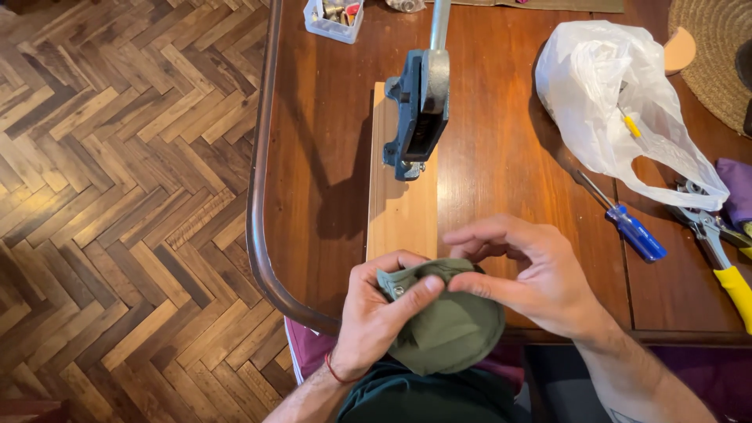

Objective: Installing metal eyelets into a green fabric piece using a hand press and marking positions with a pencil

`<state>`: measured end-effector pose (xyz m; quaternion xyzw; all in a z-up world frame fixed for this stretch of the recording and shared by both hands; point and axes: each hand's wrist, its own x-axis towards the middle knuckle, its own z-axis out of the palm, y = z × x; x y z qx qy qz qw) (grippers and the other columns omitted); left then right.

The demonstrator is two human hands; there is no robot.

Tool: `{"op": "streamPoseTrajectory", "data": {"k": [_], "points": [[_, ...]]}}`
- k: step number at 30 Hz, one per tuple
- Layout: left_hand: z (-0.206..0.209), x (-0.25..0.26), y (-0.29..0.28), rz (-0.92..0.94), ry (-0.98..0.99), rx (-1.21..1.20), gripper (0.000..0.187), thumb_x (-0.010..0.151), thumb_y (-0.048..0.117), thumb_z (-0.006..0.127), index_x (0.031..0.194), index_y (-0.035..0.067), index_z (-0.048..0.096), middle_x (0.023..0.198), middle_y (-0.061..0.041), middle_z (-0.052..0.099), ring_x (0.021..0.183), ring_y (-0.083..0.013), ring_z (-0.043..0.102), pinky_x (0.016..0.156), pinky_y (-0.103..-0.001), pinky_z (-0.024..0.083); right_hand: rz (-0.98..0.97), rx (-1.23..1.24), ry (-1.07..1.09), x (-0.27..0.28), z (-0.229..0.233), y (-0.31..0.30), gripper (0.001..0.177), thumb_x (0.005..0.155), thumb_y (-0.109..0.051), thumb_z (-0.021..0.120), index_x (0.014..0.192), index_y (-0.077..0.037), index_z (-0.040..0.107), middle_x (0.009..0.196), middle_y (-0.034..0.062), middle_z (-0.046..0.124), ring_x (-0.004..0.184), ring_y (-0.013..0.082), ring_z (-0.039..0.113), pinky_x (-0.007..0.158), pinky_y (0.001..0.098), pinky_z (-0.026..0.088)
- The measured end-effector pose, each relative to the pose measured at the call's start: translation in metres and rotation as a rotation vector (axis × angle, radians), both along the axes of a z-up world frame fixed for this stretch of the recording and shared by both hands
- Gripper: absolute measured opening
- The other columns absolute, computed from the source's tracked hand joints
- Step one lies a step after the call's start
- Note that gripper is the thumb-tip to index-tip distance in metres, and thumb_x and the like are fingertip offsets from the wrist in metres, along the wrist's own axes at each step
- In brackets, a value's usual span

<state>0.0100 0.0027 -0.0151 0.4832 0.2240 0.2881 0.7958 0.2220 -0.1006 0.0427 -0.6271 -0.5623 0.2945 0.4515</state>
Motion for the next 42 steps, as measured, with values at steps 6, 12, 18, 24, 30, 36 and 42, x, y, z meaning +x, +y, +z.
{"op": "streamPoseTrajectory", "data": {"k": [6, 12, 18, 24, 30, 36, 42], "points": [[0.006, -0.002, 0.003, -0.036, 0.092, 0.102, 0.017, 0.103, 0.021, 0.09, 0.109, 0.006, 0.088, 0.097, 0.0, 0.085, 0.086, -0.0077, 0.072, 0.077, -0.024, 0.058, -0.055, -0.011, 0.175, 0.004, -0.008, -0.004, 0.041, 0.085, -0.015, 0.1, 0.122, -0.007, 0.088, 0.109, 0.0075, 0.09, 0.102, 0.0133, 0.084, 0.092, 0.0238, 0.072], [0.026, -0.002, 0.002, 0.105, 0.145, 0.587, 0.005, 0.107, 0.011, 0.083, 0.107, 0.006, 0.082, 0.098, -0.005, 0.083, 0.087, -0.0158, 0.077, 0.079, -0.029, 0.061, -0.059, -0.007, 0.022, 0.0, 0.001, -0.005, 0.035, 0.09, -0.022, 0.097, 0.123, -0.012, 0.088, 0.107, 0.0018, 0.091, 0.095, 0.0099, 0.083, 0.094, 0.0233, 0.068], [0.028, 0.0, 0.001, 0.197, 0.216, 0.808, 0.007, 0.1, 0.009, 0.084, 0.104, 0.01, 0.078, 0.092, -0.002, 0.077, 0.082, -0.0171, 0.073, 0.076, -0.031, 0.058, -0.095, -0.002, 0.16, -0.009, -0.005, -0.008, 0.031, 0.085, -0.01, 0.1, 0.114, -0.005, 0.09, 0.103, 0.008, 0.093, 0.092, 0.011, 0.087, 0.086, 0.021, 0.071], [0.016, 0.003, 0.003, 0.251, 0.246, 0.887, 0.008, 0.101, 0.01, 0.078, 0.108, 0.009, 0.075, 0.097, -0.004, 0.078, 0.086, -0.0207, 0.076, 0.081, -0.034, 0.061, -0.124, -0.015, 0.26, -0.015, -0.014, -0.01, 0.028, 0.089, -0.002, 0.096, 0.117, 0.0, 0.089, 0.104, 0.0106, 0.093, 0.093, 0.0131, 0.088, 0.089, 0.0222, 0.073], [0.029, 0.0, 0.008, 0.232, 0.196, 0.904, 0.009, 0.108, 0.012, 0.083, 0.115, 0.008, 0.081, 0.108, -0.005, 0.086, 0.099, -0.0216, 0.084, 0.091, -0.034, 0.067, -0.236, 0.005, 0.235, -0.019, -0.016, -0.004, 0.034, 0.087, 0.0, 0.096, 0.119, -0.004, 0.083, 0.102, 0.0073, 0.088, 0.091, 0.011, 0.083, 0.084, 0.0216, 0.07], [0.033, -0.005, 0.012, 0.226, 0.209, 0.875, 0.012, 0.102, 0.015, 0.092, 0.108, 0.008, 0.085, 0.104, -0.004, 0.089, 0.093, -0.0179, 0.085, 0.086, -0.031, 0.068, -0.165, 0.1, 0.263, -0.019, -0.023, -0.002, 0.04, 0.09, -0.002, 0.094, 0.124, -0.006, 0.071, 0.098, 0.0071, 0.085, 0.087, 0.012, 0.081, 0.081, 0.024, 0.071], [0.022, -0.021, 0.005, 0.336, 0.196, 0.918, 0.011, 0.108, 0.017, 0.086, 0.114, 0.01, 0.079, 0.109, -0.007, 0.085, 0.095, -0.0231, 0.081, 0.092, -0.036, 0.064, -0.258, 0.067, 0.153, -0.026, -0.075, -0.007, 0.036, 0.079, -0.009, 0.101, 0.113, -0.003, 0.09, 0.103, 0.0088, 0.097, 0.09, 0.0125, 0.088, 0.095, 0.026, 0.071]]}}
